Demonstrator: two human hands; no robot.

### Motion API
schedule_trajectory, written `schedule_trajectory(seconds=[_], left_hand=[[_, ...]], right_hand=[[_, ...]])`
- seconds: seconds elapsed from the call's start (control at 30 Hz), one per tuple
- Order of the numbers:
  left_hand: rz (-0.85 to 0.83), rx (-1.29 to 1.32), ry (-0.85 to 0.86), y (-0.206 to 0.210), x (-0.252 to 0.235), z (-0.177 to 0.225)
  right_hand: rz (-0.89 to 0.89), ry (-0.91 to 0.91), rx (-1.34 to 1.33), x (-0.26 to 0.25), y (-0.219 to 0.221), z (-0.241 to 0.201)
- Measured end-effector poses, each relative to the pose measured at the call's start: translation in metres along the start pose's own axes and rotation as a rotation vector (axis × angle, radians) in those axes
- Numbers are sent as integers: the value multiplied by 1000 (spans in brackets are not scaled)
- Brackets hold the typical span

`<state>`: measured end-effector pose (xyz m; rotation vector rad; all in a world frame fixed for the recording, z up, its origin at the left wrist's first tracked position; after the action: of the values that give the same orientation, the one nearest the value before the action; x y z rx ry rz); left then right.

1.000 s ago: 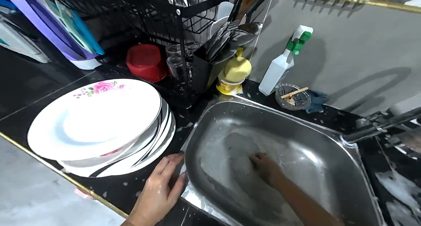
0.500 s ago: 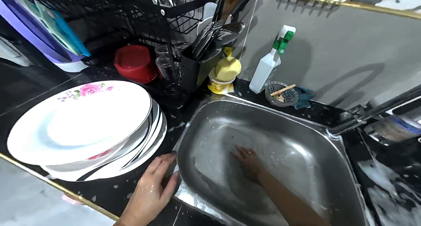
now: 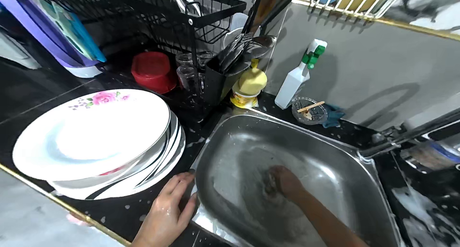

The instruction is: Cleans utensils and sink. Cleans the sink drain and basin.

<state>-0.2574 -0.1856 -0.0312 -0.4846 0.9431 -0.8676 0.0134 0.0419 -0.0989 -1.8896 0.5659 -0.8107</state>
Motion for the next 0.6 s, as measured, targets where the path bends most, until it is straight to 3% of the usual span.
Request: schedule_trajectory(seconds=[0.1,0.23,0.6], left_hand=[[-20,12,-7,-2,-1,2],[-93,63,-35,-9,-3,6],[-115,61,-39,-9,-3,7]], right_hand=[[136,231,-66,-40,-20,17],[-8,243,-12,-55,10,14],[-143,241,-12,15,44,-18]])
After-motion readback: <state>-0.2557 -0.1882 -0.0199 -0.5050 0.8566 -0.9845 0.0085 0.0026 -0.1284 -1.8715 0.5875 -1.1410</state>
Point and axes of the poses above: each hand's wrist, its own x-axis away from the middle knuckle, its own y-axis out of the palm, z = x × y, the point moved 5 cm from there along -x, towards the middle knuckle, and after that the axes turned 6 degrees about z, right-handed, at the moved point
